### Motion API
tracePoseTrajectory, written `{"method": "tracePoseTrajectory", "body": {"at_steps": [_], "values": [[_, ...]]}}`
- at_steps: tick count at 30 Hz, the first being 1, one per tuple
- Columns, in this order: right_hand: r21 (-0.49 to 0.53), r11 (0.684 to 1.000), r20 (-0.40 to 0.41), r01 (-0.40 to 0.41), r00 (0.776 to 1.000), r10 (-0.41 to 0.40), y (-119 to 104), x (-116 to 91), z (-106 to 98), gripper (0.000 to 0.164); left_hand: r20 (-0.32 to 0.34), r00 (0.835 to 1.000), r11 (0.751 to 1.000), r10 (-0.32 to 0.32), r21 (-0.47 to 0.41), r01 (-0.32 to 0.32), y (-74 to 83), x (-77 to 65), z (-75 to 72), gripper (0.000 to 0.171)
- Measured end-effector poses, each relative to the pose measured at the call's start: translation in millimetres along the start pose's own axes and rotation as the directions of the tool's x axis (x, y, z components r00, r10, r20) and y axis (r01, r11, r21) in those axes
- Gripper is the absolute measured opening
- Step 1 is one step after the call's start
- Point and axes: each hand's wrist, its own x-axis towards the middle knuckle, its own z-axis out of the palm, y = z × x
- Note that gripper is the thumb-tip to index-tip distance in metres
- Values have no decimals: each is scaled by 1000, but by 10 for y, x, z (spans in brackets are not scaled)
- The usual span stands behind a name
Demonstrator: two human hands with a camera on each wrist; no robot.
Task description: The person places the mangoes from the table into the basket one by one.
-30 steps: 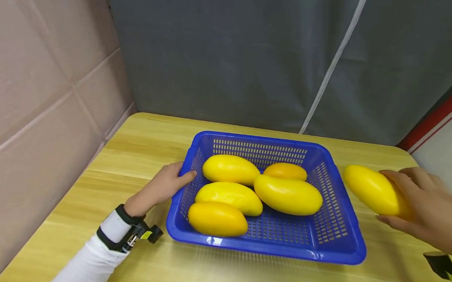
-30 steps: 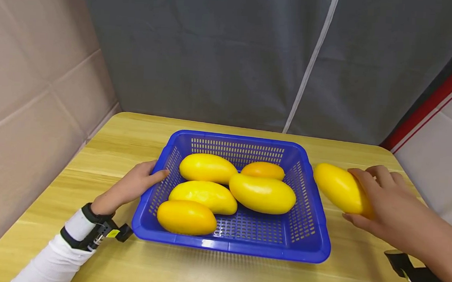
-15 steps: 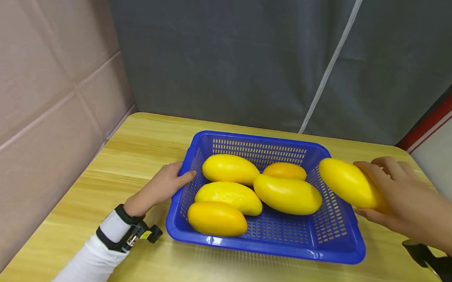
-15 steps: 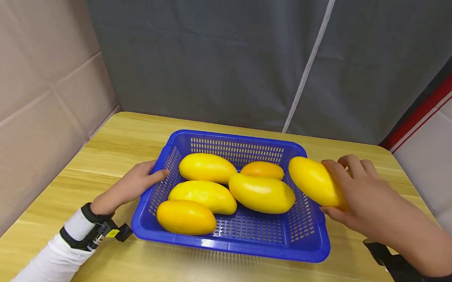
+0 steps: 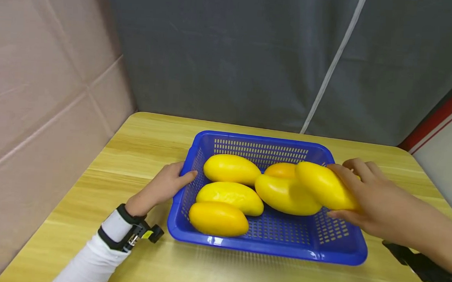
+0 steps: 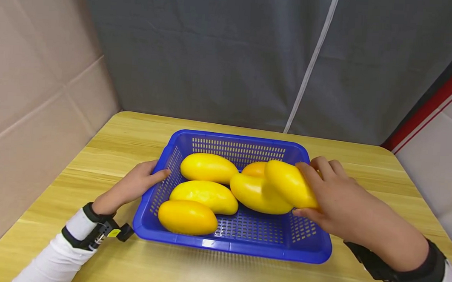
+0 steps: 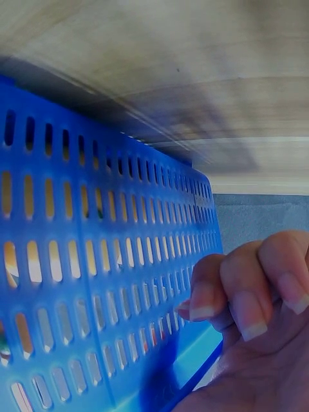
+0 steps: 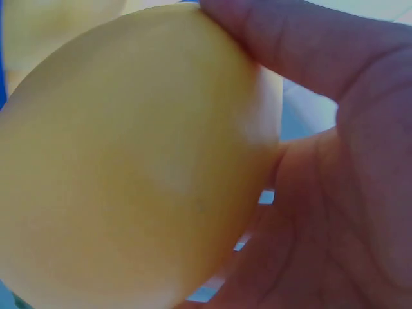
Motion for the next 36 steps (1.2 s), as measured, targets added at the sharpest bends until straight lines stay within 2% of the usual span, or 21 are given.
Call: {"method": "tracePoseTrajectory", "body": {"at_steps": [6, 14, 17, 22, 25, 36], "values": [[34, 993, -44, 117, 992, -116, -131, 55, 50, 81, -3, 1000, 1000, 4, 6, -4, -7, -1, -1, 38], [106, 976, -1, 192, 981, -193, -277, 141, 81, 74, 0, 1000, 1000, 9, 11, -9, -19, 4, 13, 37], [140, 972, 60, 191, 978, -201, -332, 165, 100, 70, -5, 1000, 1000, 12, 13, -12, -15, 5, 13, 37], [174, 975, 168, 136, 972, -166, -400, 201, 137, 69, -5, 1000, 1000, 11, 17, -11, -24, 6, 12, 37], [183, 975, 189, 123, 969, -157, -423, 220, 167, 70, -4, 1000, 1000, 16, 19, -16, -20, 8, 10, 37], [188, 970, 223, 157, 955, -198, -472, 286, 222, 78, -2, 1000, 999, 28, 25, -28, -21, 12, -13, 38]]}}
